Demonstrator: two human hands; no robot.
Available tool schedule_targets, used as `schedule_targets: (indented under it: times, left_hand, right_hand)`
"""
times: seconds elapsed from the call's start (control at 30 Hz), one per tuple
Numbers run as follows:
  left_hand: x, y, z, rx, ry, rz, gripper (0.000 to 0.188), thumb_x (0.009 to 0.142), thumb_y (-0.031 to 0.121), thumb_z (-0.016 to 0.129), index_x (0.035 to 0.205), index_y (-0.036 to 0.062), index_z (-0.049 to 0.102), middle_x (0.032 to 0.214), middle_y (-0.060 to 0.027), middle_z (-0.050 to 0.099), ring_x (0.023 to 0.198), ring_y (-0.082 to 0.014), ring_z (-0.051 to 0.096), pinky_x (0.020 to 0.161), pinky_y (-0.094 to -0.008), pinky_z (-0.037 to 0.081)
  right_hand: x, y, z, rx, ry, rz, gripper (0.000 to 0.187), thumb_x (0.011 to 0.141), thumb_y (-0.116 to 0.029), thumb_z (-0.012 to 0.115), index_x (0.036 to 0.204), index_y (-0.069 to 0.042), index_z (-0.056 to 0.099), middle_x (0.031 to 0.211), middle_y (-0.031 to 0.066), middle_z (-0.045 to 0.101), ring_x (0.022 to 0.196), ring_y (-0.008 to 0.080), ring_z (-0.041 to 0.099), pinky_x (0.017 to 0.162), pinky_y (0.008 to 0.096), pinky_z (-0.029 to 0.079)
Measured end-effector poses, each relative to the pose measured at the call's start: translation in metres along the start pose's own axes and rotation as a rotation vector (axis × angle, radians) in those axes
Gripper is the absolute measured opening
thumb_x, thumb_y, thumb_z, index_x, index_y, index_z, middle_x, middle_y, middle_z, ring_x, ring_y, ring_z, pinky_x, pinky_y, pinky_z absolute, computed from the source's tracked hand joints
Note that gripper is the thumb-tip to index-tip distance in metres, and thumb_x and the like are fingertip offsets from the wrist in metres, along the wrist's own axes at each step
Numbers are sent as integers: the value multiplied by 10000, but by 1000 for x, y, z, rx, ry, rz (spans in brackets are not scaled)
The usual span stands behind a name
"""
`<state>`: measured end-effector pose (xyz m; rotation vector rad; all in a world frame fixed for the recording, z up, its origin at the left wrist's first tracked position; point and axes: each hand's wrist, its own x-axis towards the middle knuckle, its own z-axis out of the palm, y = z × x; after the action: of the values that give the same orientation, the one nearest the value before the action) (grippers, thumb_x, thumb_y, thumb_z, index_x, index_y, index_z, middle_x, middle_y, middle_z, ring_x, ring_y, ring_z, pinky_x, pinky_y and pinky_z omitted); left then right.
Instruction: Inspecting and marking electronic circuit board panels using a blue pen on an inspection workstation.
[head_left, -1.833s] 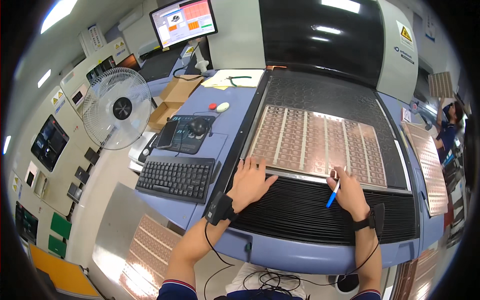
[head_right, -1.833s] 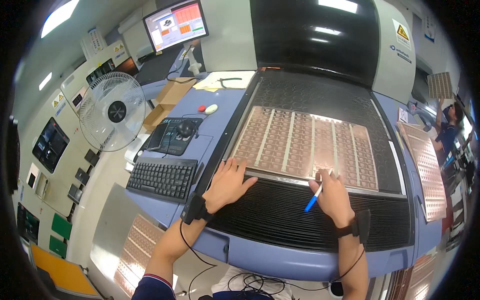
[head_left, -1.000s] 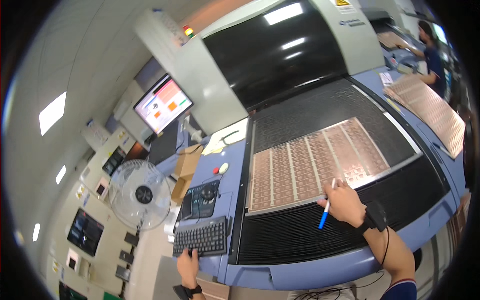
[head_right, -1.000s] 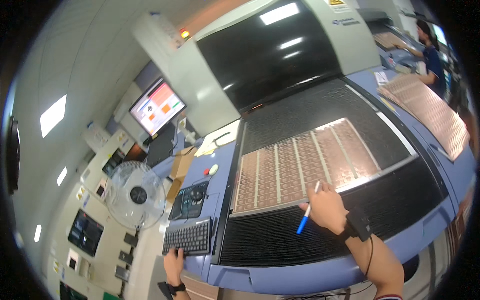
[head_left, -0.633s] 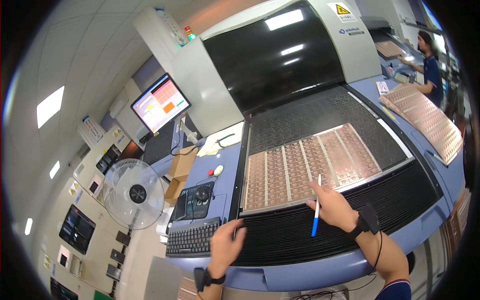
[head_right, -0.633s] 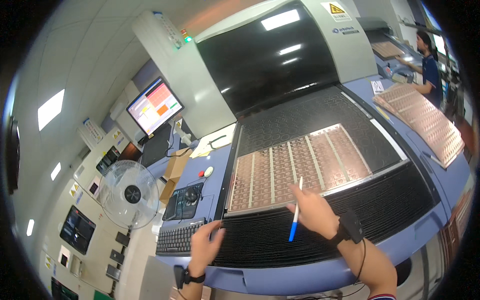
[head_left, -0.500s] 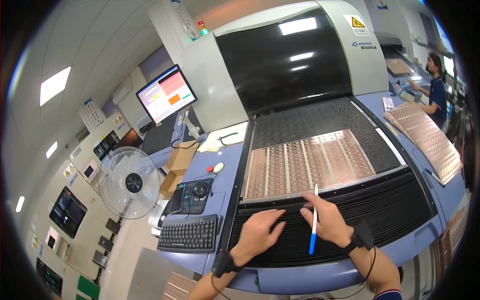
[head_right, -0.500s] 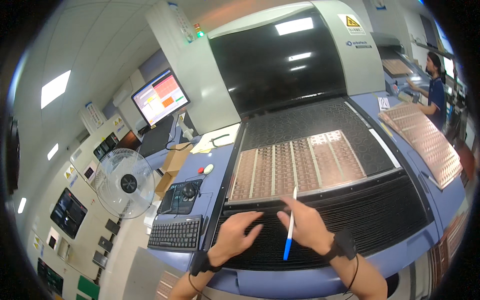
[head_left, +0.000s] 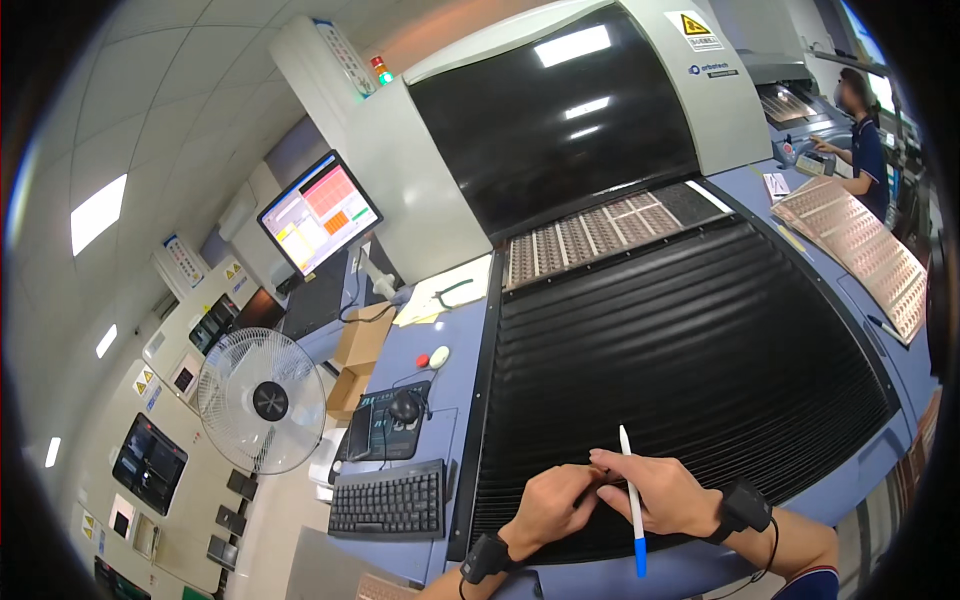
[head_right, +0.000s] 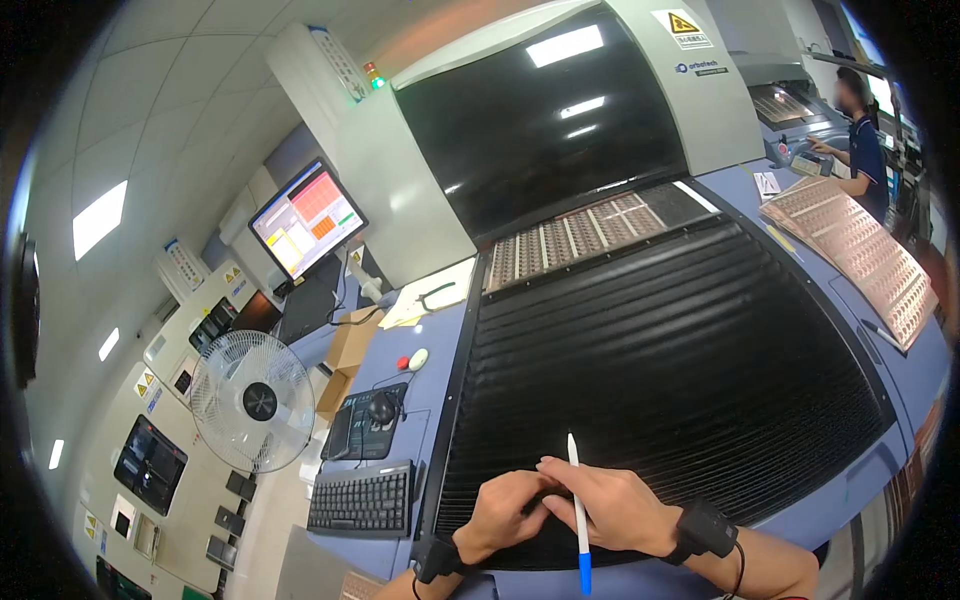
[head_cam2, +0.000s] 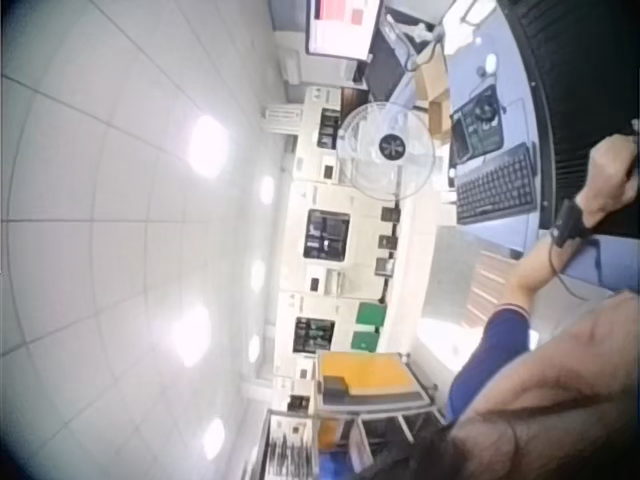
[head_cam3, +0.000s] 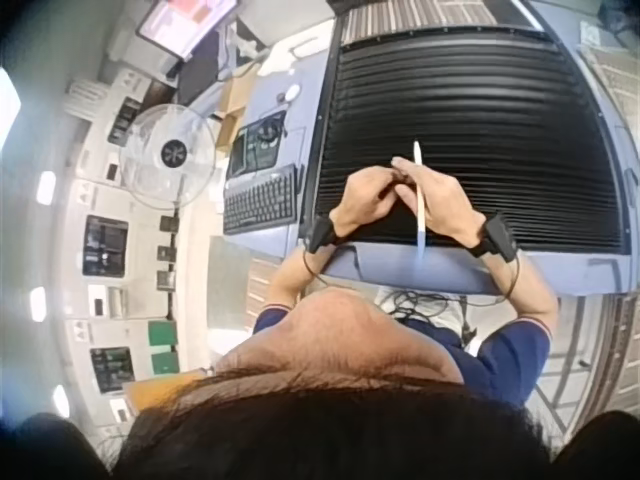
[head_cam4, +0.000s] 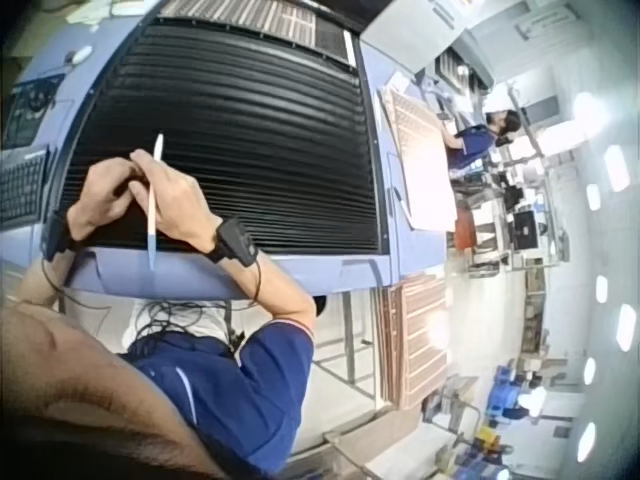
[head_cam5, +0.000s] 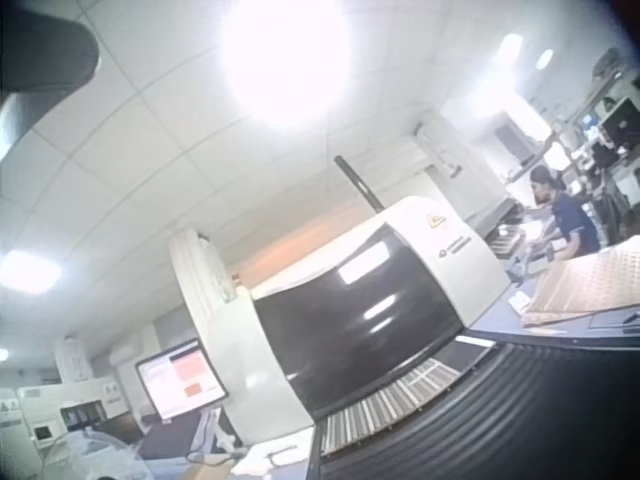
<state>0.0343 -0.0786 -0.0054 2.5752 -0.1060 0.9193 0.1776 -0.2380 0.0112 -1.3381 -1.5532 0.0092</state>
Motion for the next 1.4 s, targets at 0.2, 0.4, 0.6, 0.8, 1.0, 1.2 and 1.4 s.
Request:
schedule_targets:
  times: [0.2, 0.4, 0.6, 0.8, 1.0, 1.2, 1.4]
  left_hand:
    - [0, 5, 0, -2, -27, 11, 315, 741, 60, 789, 1038, 20, 690, 932, -106, 726, 812, -282, 716, 719, -364, 580]
    - [-4, 8, -1, -9, -23, -17, 260, 705, 48, 787, 947, 18, 698, 868, -119, 714, 775, -309, 708, 683, -368, 572]
    - [3, 8, 2, -9, 42, -4, 235, 702, 31, 761, 929, 9, 706, 858, -156, 714, 764, -347, 708, 676, -397, 576]
    - [8, 7, 1, 30, 48, 31, 210, 728, 14, 760, 929, 32, 702, 824, -99, 715, 719, -283, 704, 629, -370, 563]
    - [-1, 4, 5, 41, 51, 13, 193, 705, -2, 763, 878, 15, 680, 790, -112, 694, 663, -293, 682, 591, -372, 543]
    - [-2, 4, 6, 29, 46, 47, 197, 681, -24, 741, 858, -8, 655, 797, -153, 702, 668, -324, 692, 594, -378, 540]
    - [1, 0, 2, 50, 50, 49, 191, 710, -9, 772, 868, 22, 669, 775, -104, 684, 638, -283, 670, 574, -360, 530]
  right_hand:
    - [-3, -5, 1, -19, -63, 90, 477, 908, -110, 746, 1337, 19, 582, 1046, 193, 738, 900, 313, 763, 774, 371, 630]
    - [-6, -8, 6, 8, -43, 82, 451, 908, -104, 739, 1312, 26, 588, 1040, 190, 734, 898, 323, 753, 768, 375, 620]
    - [-4, -3, 7, 19, 12, 49, 443, 917, -123, 721, 1312, 21, 583, 1043, 204, 725, 903, 360, 737, 763, 405, 603]
    - [-1, 3, 10, -5, 29, 12, 424, 909, -95, 689, 1306, 0, 576, 1021, 184, 732, 878, 346, 735, 730, 408, 607]
    - [-8, 6, 13, -28, 2, 9, 464, 870, -28, 706, 1315, 16, 581, 1020, 159, 738, 856, 333, 740, 719, 387, 617]
    - [-8, 4, 13, -46, -2, -9, 451, 866, -30, 713, 1293, 24, 577, 1003, 156, 736, 838, 331, 737, 694, 391, 614]
    - [-8, 4, 13, -24, 18, -17, 465, 857, -25, 686, 1304, 3, 560, 976, 163, 722, 818, 344, 721, 682, 414, 597]
